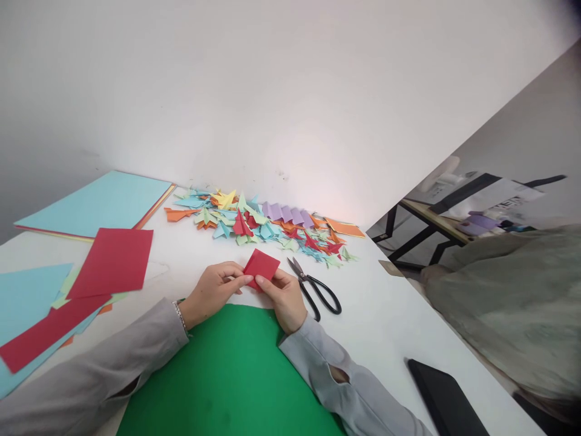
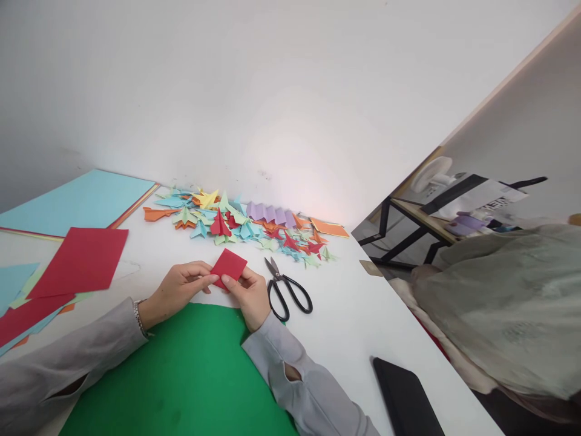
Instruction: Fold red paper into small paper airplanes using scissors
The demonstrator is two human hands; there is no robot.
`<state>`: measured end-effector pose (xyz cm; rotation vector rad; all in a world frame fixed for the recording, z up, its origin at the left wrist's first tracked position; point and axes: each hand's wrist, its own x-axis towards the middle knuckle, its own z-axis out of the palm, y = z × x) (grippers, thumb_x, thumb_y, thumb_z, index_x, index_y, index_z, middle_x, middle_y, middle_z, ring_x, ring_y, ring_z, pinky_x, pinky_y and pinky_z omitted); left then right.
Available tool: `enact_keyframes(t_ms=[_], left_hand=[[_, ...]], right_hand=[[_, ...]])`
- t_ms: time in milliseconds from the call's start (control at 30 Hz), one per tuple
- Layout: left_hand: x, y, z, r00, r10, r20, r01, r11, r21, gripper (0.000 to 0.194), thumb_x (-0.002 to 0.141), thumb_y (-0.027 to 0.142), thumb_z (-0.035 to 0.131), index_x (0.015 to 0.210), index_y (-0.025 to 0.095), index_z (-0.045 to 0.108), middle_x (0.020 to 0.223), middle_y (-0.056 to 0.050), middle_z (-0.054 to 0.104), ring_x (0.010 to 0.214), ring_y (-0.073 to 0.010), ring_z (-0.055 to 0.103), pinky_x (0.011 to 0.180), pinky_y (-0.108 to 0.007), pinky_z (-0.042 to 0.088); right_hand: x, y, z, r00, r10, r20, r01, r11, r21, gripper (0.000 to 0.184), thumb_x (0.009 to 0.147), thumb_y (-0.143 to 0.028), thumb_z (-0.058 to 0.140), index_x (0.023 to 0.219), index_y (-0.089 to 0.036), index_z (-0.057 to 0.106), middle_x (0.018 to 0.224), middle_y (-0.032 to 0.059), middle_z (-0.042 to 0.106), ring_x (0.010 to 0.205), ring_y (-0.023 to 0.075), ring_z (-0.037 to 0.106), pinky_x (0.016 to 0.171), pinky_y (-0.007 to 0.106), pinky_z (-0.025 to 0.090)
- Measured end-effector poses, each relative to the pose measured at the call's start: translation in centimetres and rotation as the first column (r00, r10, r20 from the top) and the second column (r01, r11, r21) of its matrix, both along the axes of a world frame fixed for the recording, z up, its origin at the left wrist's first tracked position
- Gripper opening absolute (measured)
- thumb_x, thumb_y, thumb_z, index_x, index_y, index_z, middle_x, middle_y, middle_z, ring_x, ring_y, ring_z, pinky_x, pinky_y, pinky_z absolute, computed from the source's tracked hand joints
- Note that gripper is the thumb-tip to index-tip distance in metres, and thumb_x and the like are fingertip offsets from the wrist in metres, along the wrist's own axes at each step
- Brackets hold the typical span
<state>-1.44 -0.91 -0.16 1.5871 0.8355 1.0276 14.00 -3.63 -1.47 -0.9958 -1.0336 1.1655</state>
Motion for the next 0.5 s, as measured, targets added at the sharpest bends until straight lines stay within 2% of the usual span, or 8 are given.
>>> enact_keyframes(t_ms=[133, 233, 367, 500], left_hand=[[-0.02, -0.13, -0.03, 0.996, 0.069, -0.058, -0.067, 0.997, 0.033, 0.022, 0.075, 0.03, 0.064, 0.058, 0.016, 0.063, 0.065, -0.002, 0.062, 0.059, -0.0109, 0.053, 0.055, -0.021, 0.044], [0.14, -0.11, -0.19, 0.992, 0.122, 0.012, -0.121, 0.99, -0.076, 0.018, 0.068, 0.031, 0.071, 0.064, 0.016, 0.061, 0.069, -0.002, 0.063, 0.06, -0.0116, 0.056, 0.056, -0.022, 0.047], [0.37, 0.01, -0.3, 0.992, 0.068, 0.106, -0.045, 0.977, -0.209, 0.029, 0.062, 0.03, 0.075, 0.085, 0.016, 0.063, 0.082, -0.005, 0.067, 0.073, -0.0168, 0.063, 0.06, -0.026, 0.053], [0.31, 0.15, -0.35, 0.999, -0.001, 0.047, 0.01, 0.981, -0.191, 0.02, 0.071, 0.031, 0.066, 0.082, 0.014, 0.067, 0.075, -0.005, 0.069, 0.063, -0.014, 0.062, 0.061, -0.026, 0.052]], right_hand=[[-0.07, -0.01, 0.02, 1.0, -0.03, -0.004, 0.03, 0.999, -0.011, 0.022, 0.059, -0.028, 0.079, 0.078, -0.02, 0.073, 0.076, 0.0019, 0.073, 0.07, 0.0167, 0.064, 0.072, 0.032, 0.051], [-0.21, -0.13, 0.1, 0.998, -0.054, -0.013, 0.054, 0.998, -0.018, 0.023, 0.057, -0.026, 0.08, 0.077, -0.02, 0.073, 0.076, 0.0022, 0.073, 0.069, 0.0166, 0.064, 0.071, 0.032, 0.051], [-0.32, -0.23, 0.04, 0.999, -0.048, -0.018, 0.048, 0.999, 0.005, 0.022, 0.058, -0.024, 0.08, 0.078, -0.019, 0.071, 0.08, 0.0035, 0.073, 0.072, 0.0166, 0.065, 0.073, 0.032, 0.051], [-0.2, -0.1, -0.1, 0.998, -0.038, -0.044, 0.04, 0.998, 0.05, 0.028, 0.059, -0.023, 0.079, 0.084, -0.021, 0.068, 0.085, 0.0021, 0.071, 0.079, 0.0165, 0.064, 0.077, 0.031, 0.05]])
